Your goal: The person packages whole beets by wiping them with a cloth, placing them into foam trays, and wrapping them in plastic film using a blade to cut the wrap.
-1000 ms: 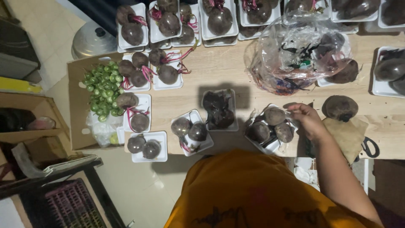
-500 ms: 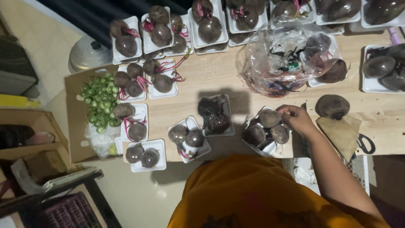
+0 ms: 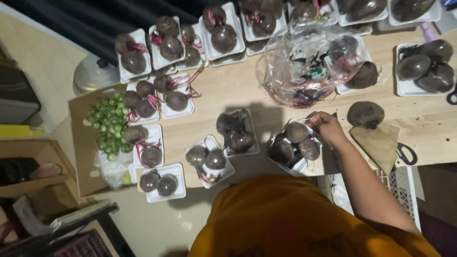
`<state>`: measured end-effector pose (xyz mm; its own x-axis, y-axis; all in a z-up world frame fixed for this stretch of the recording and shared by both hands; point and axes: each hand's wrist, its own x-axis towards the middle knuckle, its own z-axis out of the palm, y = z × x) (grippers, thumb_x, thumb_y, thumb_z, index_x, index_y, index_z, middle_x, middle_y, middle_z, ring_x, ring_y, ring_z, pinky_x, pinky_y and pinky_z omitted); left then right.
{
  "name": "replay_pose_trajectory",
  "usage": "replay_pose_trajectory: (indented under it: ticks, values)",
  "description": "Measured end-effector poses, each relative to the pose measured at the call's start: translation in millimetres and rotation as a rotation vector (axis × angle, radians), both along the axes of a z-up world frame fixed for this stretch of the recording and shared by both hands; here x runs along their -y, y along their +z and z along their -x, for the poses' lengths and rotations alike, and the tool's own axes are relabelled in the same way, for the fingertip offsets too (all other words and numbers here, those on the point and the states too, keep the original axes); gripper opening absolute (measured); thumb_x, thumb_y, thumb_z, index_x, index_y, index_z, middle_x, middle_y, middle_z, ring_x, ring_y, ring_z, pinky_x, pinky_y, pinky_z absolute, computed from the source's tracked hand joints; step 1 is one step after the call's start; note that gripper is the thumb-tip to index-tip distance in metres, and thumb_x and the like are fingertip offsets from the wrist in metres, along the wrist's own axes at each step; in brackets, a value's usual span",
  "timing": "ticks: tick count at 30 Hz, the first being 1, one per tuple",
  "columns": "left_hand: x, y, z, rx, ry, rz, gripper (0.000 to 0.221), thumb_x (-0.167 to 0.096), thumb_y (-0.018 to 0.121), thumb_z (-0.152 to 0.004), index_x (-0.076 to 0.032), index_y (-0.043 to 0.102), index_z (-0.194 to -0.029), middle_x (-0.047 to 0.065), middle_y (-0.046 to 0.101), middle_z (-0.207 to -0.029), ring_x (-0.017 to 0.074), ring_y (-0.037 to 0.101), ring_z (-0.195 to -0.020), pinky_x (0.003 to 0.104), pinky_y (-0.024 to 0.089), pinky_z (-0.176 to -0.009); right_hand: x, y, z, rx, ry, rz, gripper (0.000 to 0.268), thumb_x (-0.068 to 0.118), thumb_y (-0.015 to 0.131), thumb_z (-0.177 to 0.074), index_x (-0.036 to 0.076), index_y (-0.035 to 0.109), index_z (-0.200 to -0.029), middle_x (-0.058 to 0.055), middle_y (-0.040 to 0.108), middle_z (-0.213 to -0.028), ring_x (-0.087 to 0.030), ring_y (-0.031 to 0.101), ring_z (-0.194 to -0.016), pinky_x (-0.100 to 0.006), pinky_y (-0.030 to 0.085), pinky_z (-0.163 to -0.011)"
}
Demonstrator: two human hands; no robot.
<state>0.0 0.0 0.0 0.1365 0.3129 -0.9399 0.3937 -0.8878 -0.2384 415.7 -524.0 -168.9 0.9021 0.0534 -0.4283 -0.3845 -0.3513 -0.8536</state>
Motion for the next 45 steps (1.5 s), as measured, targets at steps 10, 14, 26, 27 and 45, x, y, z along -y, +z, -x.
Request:
replay_pose_trajectory:
  ticks: [10, 14, 26, 27, 45]
  values:
    - [263, 20, -366, 1.156, 0.066, 0.638, 0.039, -0.038, 0.059, -0.091, -0.012, 0.066, -0.120, 0.018, 0.071, -0.108, 0.0399, 0.067, -0.109, 0.051, 0.055, -0.089, -26, 51, 1, -0.210, -0.280, 0.012, 0.020, 0.010, 0.060, -0.093, 0.018, 0.078, -0.097, -0.011, 0.072, -0.069, -0.025, 0.073, -0.073, -0.036, 0.057, -0.066]
    - [339, 31, -417, 0.873, -0.080, 0.651, 0.060, -0.057, 0.050, -0.090, -0.018, 0.064, -0.133, 0.012, 0.061, -0.139, 0.0328, 0.055, -0.135, 0.049, 0.044, -0.113, -32, 62, -3, -0.209, -0.173, 0.164, 0.027, 0.016, 0.057, -0.097, 0.026, 0.082, -0.098, -0.007, 0.078, -0.084, -0.027, 0.076, -0.092, -0.040, 0.057, -0.081]
    - [335, -54, -449, 0.747, -0.538, 0.216, 0.021, -0.015, 0.064, -0.091, -0.014, 0.076, -0.109, 0.009, 0.074, -0.111, 0.0303, 0.072, -0.111, 0.049, 0.060, -0.090, -50, 62, -8, -0.190, -0.157, -0.193, 0.044, 0.002, 0.050, -0.093, -0.002, 0.065, -0.134, -0.029, 0.066, -0.111, -0.044, 0.066, -0.105, -0.057, 0.053, -0.091]
    - [329, -62, -449, 0.744, -0.539, 0.210, 0.021, -0.015, 0.064, -0.091, -0.014, 0.076, -0.109, 0.009, 0.074, -0.111, 0.0303, 0.072, -0.111, 0.049, 0.060, -0.090, -51, 55, -10, -0.192, -0.155, -0.199, 0.044, 0.002, 0.050, -0.093, -0.002, 0.065, -0.134, -0.029, 0.066, -0.111, -0.044, 0.066, -0.105, -0.057, 0.053, -0.091]
    - [272, -72, -431, 1.406, -0.273, 0.891, 0.017, -0.016, 0.069, -0.092, -0.001, 0.075, -0.087, 0.023, 0.072, -0.078, 0.0443, 0.070, -0.075, 0.049, 0.058, -0.061, -36, 0, -29, -0.511, -0.106, -0.274, 0.046, 0.002, 0.061, -0.093, -0.003, 0.061, -0.138, -0.023, 0.072, -0.095, -0.042, 0.067, -0.117, -0.069, 0.028, -0.113]
